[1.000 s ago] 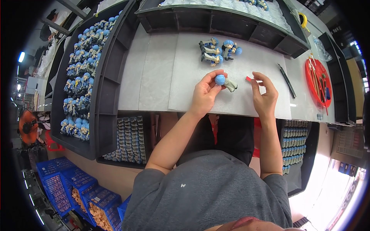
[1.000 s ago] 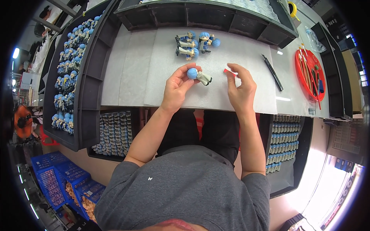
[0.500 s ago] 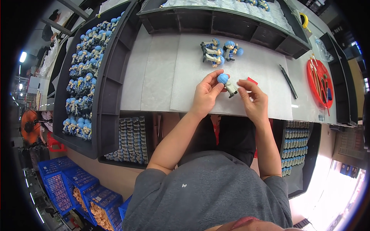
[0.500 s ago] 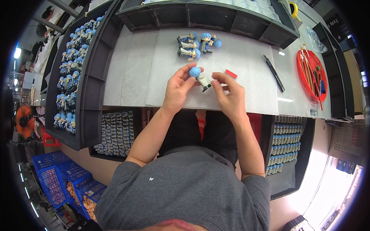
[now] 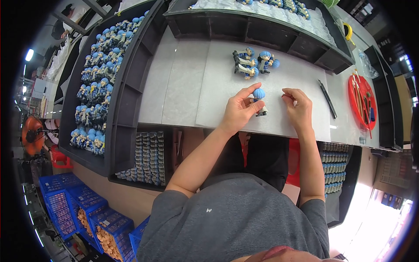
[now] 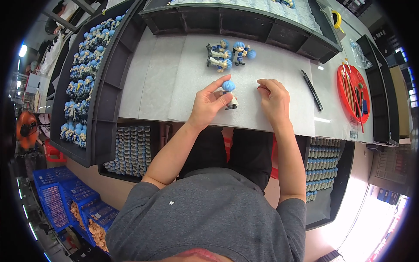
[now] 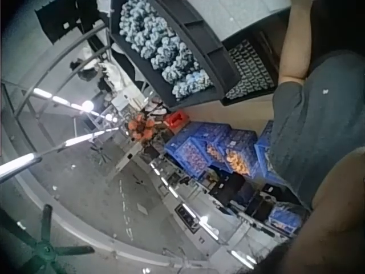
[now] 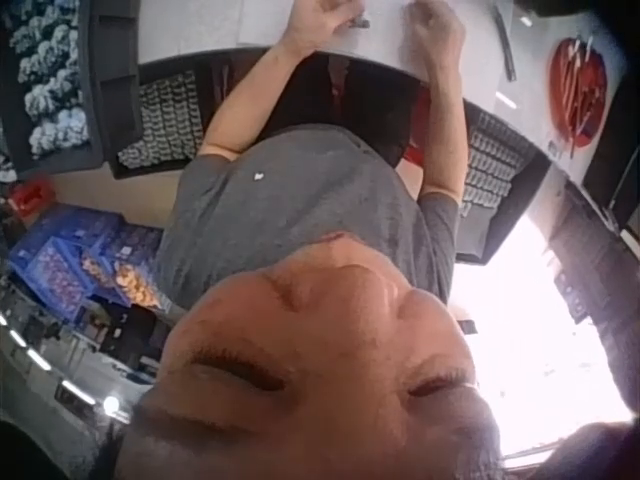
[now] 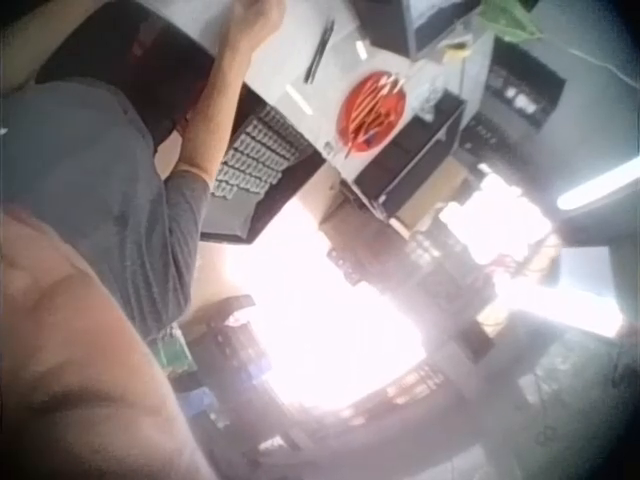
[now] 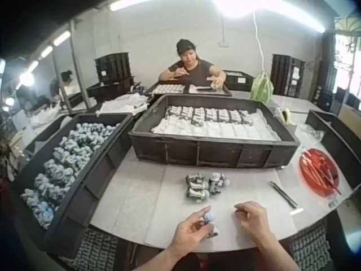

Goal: The person assembles small blue and white toy figurines from assembly parts, using tweezers to manipulate the parts from plastic trays and crates at a factory workstation.

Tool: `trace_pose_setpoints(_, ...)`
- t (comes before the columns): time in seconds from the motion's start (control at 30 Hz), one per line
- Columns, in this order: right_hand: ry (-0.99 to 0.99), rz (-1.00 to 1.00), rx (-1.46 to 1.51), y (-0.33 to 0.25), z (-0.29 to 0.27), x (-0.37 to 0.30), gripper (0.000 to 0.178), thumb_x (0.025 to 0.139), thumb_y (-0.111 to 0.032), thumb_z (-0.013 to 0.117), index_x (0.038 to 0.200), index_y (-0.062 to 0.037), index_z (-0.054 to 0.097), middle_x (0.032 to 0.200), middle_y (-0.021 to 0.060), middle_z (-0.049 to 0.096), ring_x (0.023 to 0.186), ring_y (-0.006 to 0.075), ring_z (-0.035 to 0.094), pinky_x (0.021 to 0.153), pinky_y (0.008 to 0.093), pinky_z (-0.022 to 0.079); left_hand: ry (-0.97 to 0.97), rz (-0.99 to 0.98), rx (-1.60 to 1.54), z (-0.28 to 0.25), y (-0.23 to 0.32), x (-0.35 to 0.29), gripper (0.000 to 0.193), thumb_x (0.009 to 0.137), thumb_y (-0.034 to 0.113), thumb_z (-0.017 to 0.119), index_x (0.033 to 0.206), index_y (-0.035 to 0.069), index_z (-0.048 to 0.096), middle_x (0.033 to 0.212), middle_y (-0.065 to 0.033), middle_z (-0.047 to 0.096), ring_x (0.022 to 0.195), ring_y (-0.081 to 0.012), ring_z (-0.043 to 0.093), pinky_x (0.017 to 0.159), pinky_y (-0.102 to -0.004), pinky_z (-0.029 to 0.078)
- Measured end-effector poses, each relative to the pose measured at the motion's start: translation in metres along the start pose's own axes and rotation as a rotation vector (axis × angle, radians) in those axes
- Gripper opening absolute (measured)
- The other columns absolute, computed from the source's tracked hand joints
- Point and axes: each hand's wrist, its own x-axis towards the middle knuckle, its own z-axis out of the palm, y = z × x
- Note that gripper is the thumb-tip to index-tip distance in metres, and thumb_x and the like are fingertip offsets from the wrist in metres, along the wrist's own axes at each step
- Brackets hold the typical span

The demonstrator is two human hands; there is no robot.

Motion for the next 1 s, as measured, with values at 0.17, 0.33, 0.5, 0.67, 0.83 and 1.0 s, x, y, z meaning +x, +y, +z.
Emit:
trace_pose_setpoints(0.17,0.025,0.175,0.550,-0.023,0.003,0.007,0.021,0.075,0.008,0.059,0.093,0.0002,0.063,0.078,0.0069,0.063,0.074,0.0116,0.061,0.069,0.0230,0.048,0.010,-0.060,-0.026,0.003,0.001,0.000,0.043,0.082,0.005,0.061,0.122,0.001,0.048,0.095,-0.0036,0.058,0.077,-0.0058,0.054,0.069,-0.0194,0.046)
trace_pose_setpoints(0.33,-0.006,0.198,0.654,-0.032,0.007,0.008,0.024,0.075,0.009,0.059,0.097,0.0000,0.061,0.077,0.0068,0.063,0.077,0.0120,0.062,0.072,0.0235,0.048,0.041,-0.014,0.024,0.007,-0.003,0.001,0.038,0.082,0.005,0.060,0.117,-0.004,0.050,0.090,-0.0036,0.059,0.075,-0.0049,0.054,0.066,-0.0187,0.046)
trace_pose_setpoints(0.5,-0.013,0.084,0.527,-0.053,0.009,0.001,0.020,0.074,0.010,0.058,0.090,-0.0004,0.055,0.074,0.0082,0.062,0.074,0.0138,0.063,0.069,0.0244,0.049,0.031,-0.016,0.110,0.007,-0.006,0.001,0.038,0.082,0.005,0.060,0.117,-0.004,0.049,0.086,-0.0025,0.059,0.072,-0.0031,0.052,0.061,-0.0168,0.044)
trace_pose_setpoints(0.67,0.029,0.003,0.416,-0.045,0.010,0.002,0.019,0.073,0.012,0.058,0.084,-0.0009,0.049,0.070,0.0090,0.061,0.070,0.0160,0.064,0.063,0.0257,0.049,0.021,-0.016,0.192,0.010,-0.004,0.000,0.036,0.083,0.005,0.058,0.117,-0.004,0.049,0.084,-0.0016,0.057,0.068,-0.0015,0.049,0.058,-0.0161,0.042)
trace_pose_setpoints(0.83,0.001,0.000,0.442,-0.049,0.012,-0.001,0.021,0.074,0.012,0.058,0.086,-0.0011,0.046,0.070,0.0086,0.060,0.070,0.0165,0.063,0.065,0.0257,0.049,0.009,-0.004,0.177,0.008,-0.007,0.001,0.036,0.083,0.005,0.058,0.117,-0.004,0.049,0.085,-0.0021,0.058,0.070,-0.0029,0.050,0.060,-0.0168,0.043)
trace_pose_setpoints(1.0,0.071,-0.015,0.568,-0.045,0.013,-0.002,0.020,0.074,0.012,0.057,0.085,-0.0006,0.045,0.071,0.0096,0.060,0.069,0.0172,0.063,0.064,0.0265,0.050,0.004,0.001,0.167,0.009,-0.005,0.001,0.036,0.083,0.005,0.058,0.117,-0.004,0.049,0.086,-0.0030,0.058,0.074,-0.0047,0.052,0.063,-0.0185,0.045)
